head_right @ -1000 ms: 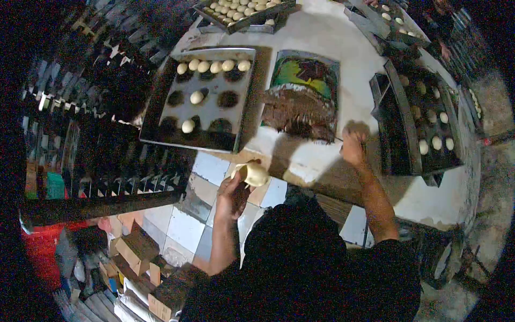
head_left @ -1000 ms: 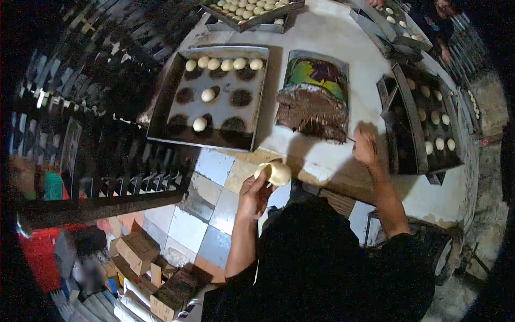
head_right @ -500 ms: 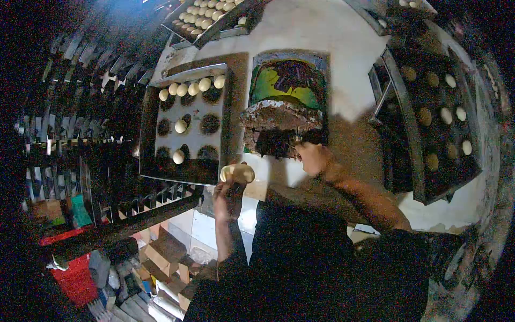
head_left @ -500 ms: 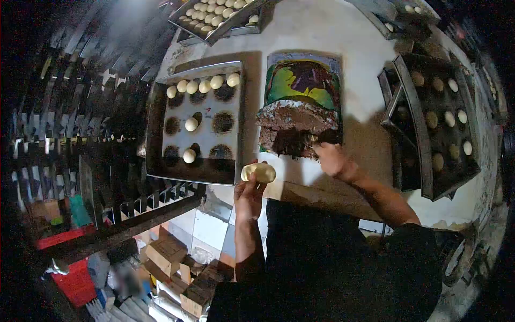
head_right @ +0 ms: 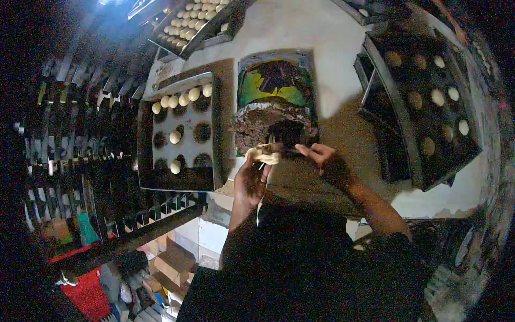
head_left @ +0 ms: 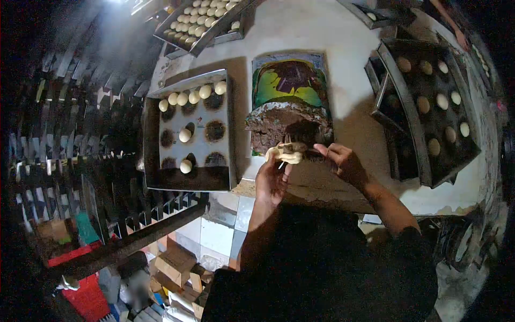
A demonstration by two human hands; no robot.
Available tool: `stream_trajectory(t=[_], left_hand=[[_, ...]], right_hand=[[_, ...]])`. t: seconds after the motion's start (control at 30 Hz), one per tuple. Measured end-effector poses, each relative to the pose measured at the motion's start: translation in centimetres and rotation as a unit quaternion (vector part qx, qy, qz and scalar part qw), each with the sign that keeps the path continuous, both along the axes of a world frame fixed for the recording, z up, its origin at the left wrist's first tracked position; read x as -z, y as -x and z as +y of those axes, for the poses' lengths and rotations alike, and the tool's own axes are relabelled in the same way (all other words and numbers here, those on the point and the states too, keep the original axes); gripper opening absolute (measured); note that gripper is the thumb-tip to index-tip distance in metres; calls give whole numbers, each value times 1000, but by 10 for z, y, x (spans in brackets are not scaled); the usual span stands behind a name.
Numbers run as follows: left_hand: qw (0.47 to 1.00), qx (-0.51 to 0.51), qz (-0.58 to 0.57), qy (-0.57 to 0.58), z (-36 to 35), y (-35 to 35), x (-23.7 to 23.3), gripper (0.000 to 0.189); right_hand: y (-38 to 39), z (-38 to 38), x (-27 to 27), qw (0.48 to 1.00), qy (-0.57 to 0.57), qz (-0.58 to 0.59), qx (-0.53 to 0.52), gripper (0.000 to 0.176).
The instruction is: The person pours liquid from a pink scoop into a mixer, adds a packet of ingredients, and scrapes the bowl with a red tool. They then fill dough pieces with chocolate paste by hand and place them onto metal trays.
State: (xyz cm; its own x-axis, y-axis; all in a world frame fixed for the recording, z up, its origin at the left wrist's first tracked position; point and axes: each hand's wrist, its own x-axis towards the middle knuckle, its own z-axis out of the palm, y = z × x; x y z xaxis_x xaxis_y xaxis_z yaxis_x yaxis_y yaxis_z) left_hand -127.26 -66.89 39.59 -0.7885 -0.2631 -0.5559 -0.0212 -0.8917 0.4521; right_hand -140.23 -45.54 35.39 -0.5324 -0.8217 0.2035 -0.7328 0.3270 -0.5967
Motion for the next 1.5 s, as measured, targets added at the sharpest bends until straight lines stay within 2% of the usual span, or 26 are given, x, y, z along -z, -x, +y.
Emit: stream_trajectory(t=[0.1,0.2,0.23,0.3,0.33,0.37,0.4,0.43,0.47,0.53,0.6,0.63,0.67,0.73,0.77,0.83,0.87,0.93,1.03,1.07,1.17,1.27,1.33,1.4,1.47,1.5], left_hand=[[998,-47,35,20,-4,-12,-7,39],[991,-84,97,44,-14,-27,-26,42],[989,-77,117,46,-15,-33,-33,42],[983,-70,160,53,-13,-45,-43,44],[981,-63,150,102,-9,-53,-45,51],[937,-71,132,314,-4,-62,-39,56],[850,-78,100,511,3,-73,-33,61],[827,-85,87,549,10,-87,-41,68],[586,-61,-15,808,4,-106,-55,69],[566,-60,-26,822,0,-145,-72,69],[683,-120,14,721,-10,-184,-82,67],[776,-177,57,602,-8,-200,-106,65],[827,-246,128,489,-11,-218,-105,69],[864,-239,238,374,-27,-261,-100,71],[831,-225,204,466,-37,-279,-86,73],[781,-253,178,542,-39,-300,-89,51],[746,-264,155,591,-41,-308,-84,46],[658,-285,104,690,-40,-316,-89,35],[551,-305,31,776,-44,-315,-93,29],[512,-317,-17,798,-44,-315,-92,34],[484,-198,-150,839,-49,-307,-115,50],[577,-232,-76,779,-62,-279,-114,60],[723,-271,45,633,-68,-250,-110,61],[817,-228,209,487,-82,-231,-100,64],[841,-215,269,418,-86,-206,-107,54],[805,-209,241,500,-94,-192,-106,58]], right_hand=[[3,12,5,985,-93,124,72,39],[-4,-3,-19,973,-21,213,81,30],[-18,-18,-37,994,9,57,90,27],[-48,-59,-61,972,145,-184,32,30],[-68,-79,-78,958,180,-221,24,32],[-87,-100,-95,942,215,-256,14,35],[-109,-116,-116,951,224,-211,28,39],[-120,-130,-128,967,249,38,-24,40],[-151,-137,-154,982,166,-93,11,36],[-187,-156,-166,977,213,1,-4,29],[-219,-168,-160,961,273,20,-26,22],[-229,-171,-167,952,297,43,-54,23],[-240,-172,-175,941,321,66,-83,24],[-262,-174,-191,935,314,-5,-162,27],[-270,-174,-194,937,297,-43,-179,28],[-285,-175,-201,940,226,-183,-177,34],[-292,-176,-202,905,134,-370,-161,37],[-298,-178,-194,819,73,-536,-192,37],[-314,-185,-187,864,214,-412,-194,36],[-307,-190,-186,905,229,-250,-257,36],[-313,-195,-214,956,177,-57,-227,44],[-289,-206,-203,947,248,-9,-204,31],[-261,-210,-208,941,265,-33,-210,28],[-232,-218,-213,934,284,-68,-204,26],[-204,-223,-230,939,239,-181,-168,28],[-189,-223,-228,934,201,-242,-167,27]])
